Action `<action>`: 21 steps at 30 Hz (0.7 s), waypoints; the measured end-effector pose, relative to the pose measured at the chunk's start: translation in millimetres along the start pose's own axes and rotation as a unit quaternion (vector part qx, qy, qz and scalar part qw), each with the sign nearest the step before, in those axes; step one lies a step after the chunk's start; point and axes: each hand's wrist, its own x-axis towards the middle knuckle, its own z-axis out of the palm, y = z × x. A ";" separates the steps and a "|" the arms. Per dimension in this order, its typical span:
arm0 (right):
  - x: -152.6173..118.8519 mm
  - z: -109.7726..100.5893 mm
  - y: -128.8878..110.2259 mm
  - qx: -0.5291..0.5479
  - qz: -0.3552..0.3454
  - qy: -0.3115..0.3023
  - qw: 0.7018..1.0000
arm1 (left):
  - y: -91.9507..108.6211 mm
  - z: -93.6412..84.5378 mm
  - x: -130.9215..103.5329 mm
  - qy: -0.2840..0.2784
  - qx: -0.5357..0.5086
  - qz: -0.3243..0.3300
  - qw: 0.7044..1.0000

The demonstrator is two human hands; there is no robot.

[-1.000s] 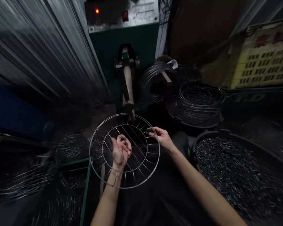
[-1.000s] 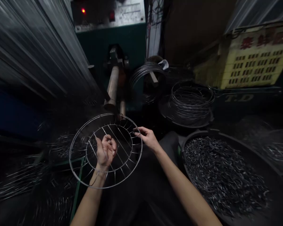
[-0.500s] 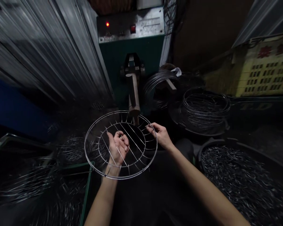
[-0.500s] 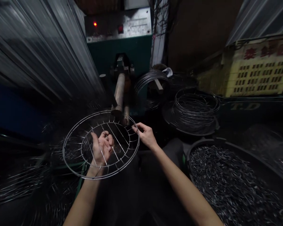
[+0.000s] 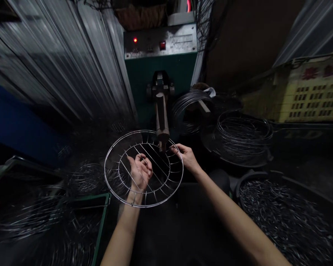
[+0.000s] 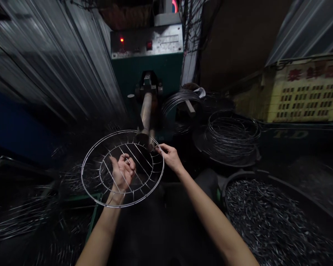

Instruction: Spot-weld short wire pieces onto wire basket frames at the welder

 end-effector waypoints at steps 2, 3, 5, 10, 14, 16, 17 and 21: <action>-3.3 -1.2 0.9 0.021 0.010 0.003 1.000 | -2.2 2.4 -1.3 0.017 -0.002 0.019 1.000; -5.6 -2.0 1.6 0.032 0.015 0.000 0.999 | -3.4 3.5 -2.0 0.026 -0.006 0.027 0.999; -9.7 -3.0 3.4 0.045 0.027 -0.011 0.999 | -5.5 5.4 -3.1 0.040 -0.017 0.036 0.998; -7.4 -0.1 5.4 0.030 0.039 0.000 0.999 | -6.7 7.5 -1.3 0.053 -0.033 0.046 0.997; 1.6 4.2 4.8 0.023 0.018 -0.006 1.000 | -7.9 6.9 1.2 0.052 -0.013 0.060 0.997; 4.2 5.3 4.9 0.017 0.009 -0.019 1.000 | -9.6 7.5 1.2 0.064 -0.014 0.065 0.996; 4.9 5.4 5.0 0.014 0.007 -0.025 1.000 | -10.5 8.1 0.9 0.073 -0.018 0.068 0.995; 5.6 3.1 5.7 0.005 0.002 -0.040 0.999 | -13.4 11.0 0.0 0.105 -0.041 0.071 0.991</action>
